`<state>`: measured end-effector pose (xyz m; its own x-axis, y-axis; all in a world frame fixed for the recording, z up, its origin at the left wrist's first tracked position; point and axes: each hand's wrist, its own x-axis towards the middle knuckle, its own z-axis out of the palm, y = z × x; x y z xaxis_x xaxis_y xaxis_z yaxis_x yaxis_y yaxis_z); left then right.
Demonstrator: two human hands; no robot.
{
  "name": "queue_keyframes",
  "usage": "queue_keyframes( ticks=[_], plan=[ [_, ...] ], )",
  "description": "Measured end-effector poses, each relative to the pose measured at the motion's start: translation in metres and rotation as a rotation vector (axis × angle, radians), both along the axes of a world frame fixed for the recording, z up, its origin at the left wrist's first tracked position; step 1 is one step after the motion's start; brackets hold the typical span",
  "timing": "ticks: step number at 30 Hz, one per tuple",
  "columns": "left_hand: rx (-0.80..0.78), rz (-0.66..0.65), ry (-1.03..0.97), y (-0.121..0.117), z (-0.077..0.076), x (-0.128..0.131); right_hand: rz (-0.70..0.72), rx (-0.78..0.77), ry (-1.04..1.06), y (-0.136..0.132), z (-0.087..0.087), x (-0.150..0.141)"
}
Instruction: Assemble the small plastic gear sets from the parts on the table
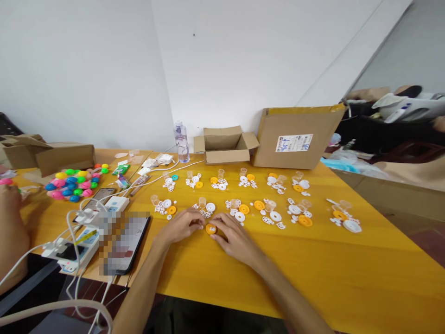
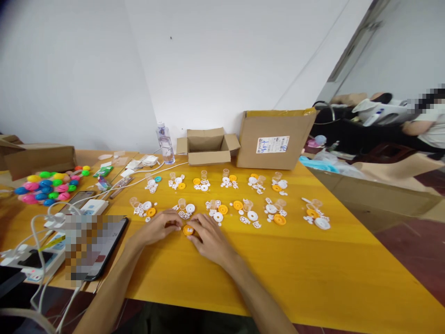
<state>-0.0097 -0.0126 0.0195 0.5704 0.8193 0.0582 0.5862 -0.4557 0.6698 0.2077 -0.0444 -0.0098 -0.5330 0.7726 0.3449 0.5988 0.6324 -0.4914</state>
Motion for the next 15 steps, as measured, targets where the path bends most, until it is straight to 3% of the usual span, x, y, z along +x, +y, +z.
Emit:
queue_keyframes(
  ticks=[15],
  plan=[
    [-0.078, -0.011, -0.111, -0.0026, 0.0016, 0.0088, -0.003, -0.006, 0.003, 0.0009, -0.0007, 0.0003]
  ],
)
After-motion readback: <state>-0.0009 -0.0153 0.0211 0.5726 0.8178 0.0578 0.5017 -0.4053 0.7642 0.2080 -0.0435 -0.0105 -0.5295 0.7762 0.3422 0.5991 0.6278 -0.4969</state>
